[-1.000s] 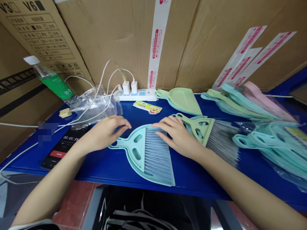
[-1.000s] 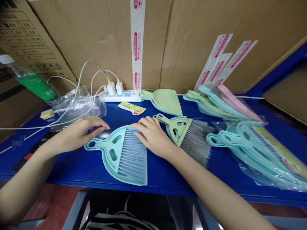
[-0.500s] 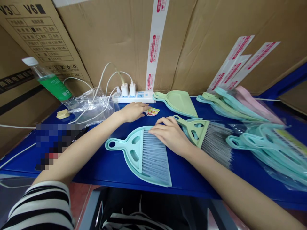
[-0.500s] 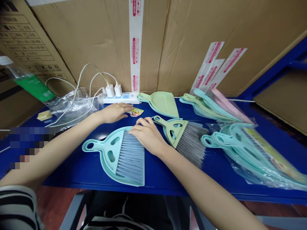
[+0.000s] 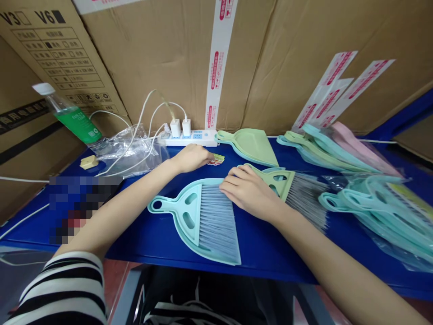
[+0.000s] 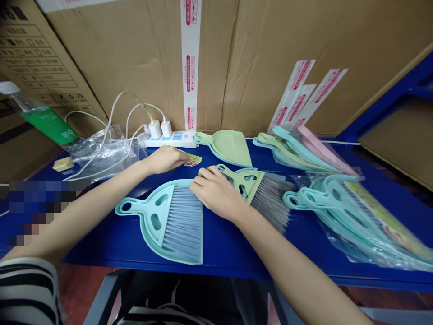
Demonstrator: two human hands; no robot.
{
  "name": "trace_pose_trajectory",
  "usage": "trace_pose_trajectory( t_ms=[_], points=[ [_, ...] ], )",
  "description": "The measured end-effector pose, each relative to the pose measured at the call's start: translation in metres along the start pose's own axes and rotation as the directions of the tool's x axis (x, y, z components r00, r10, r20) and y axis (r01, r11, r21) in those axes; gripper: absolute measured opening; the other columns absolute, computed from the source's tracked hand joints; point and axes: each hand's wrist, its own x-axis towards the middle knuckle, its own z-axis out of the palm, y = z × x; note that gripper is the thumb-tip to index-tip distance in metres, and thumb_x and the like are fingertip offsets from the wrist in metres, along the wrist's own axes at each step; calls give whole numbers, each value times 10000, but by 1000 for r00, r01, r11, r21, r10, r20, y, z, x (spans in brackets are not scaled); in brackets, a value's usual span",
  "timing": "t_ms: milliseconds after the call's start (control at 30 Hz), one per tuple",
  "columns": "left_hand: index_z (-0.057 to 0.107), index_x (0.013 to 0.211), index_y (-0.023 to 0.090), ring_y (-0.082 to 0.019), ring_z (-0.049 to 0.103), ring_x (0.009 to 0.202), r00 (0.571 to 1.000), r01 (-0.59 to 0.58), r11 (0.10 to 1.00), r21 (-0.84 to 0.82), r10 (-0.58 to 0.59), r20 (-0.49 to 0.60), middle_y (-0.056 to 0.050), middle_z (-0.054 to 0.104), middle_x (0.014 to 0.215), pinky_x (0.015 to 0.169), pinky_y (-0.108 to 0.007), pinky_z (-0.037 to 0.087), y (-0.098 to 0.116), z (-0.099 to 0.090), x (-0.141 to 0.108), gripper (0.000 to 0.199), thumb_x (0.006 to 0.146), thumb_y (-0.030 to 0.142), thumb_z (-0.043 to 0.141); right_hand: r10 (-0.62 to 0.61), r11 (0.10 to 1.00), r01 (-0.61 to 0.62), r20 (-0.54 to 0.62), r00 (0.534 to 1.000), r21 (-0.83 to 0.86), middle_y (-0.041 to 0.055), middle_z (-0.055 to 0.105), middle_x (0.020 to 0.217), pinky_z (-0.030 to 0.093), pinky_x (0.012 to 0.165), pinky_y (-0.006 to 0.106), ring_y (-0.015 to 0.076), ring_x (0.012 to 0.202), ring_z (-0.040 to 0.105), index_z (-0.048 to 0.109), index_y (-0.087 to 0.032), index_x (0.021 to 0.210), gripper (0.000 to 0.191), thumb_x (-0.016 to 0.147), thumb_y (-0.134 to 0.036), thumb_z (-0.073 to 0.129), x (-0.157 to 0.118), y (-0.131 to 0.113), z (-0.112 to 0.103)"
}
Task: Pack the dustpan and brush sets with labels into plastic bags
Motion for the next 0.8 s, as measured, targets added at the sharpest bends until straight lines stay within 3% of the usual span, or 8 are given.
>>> trace_pose_trajectory(
  t_ms=[167, 300, 433, 567, 800],
  points=[
    [739, 975, 174, -225, 710, 901, 999, 23, 999, 26, -24, 30, -79, 761, 968, 775, -314, 519, 10, -15, -8, 272, 863, 89, 506, 18, 1000, -19, 56, 998, 7, 43, 629, 727, 316, 745, 336, 200, 757, 464, 629, -184, 740, 210, 896, -115, 506, 0, -1, -4],
    [735, 985, 185, -212, 707, 901, 1000, 12, 998, 60, -11, -15, -65, 759, 973, 770, -305, 516, 25, -27, -26, 274, 892, 121, 484, 56, 998, -57, 96, 994, 11, 62, 616, 759, 317, 721, 339, 208, 752, 465, 633, -188, 768, 214, 878, -98, 472, -1, -2, -5],
    [726, 1008, 224, -173, 704, 872, 995, -63, 997, 45, 66, -78, -19, 758, 988, 760, -282, 508, 44, -35, -54, 305, 943, 154, 437, 86, 996, -90, 125, 988, 26, 59, 601, 763, 319, 720, 334, 204, 745, 471, 626, -191, 770, 208, 859, -90, 467, -3, -3, -5],
    [717, 901, 178, -186, 698, 871, 976, -156, 984, 88, 167, -136, -32, 760, 962, 733, -291, 505, 58, -42, -79, 319, 976, 182, 407, 105, 993, -112, 137, 985, 44, 41, 588, 728, 319, 720, 326, 191, 731, 474, 620, -190, 747, 204, 850, -83, 480, -3, -4, -5],
    [697, 927, 179, -162, 703, 911, 959, -268, 961, -67, 259, -117, -34, 760, 983, 756, -277, 523, 71, -43, -100, 316, 999, 191, 390, 162, 985, -169, 136, 977, 40, 29, 610, 722, 327, 719, 323, 180, 725, 498, 635, -191, 738, 188, 873, -125, 521, -2, -3, -7]
  ],
)
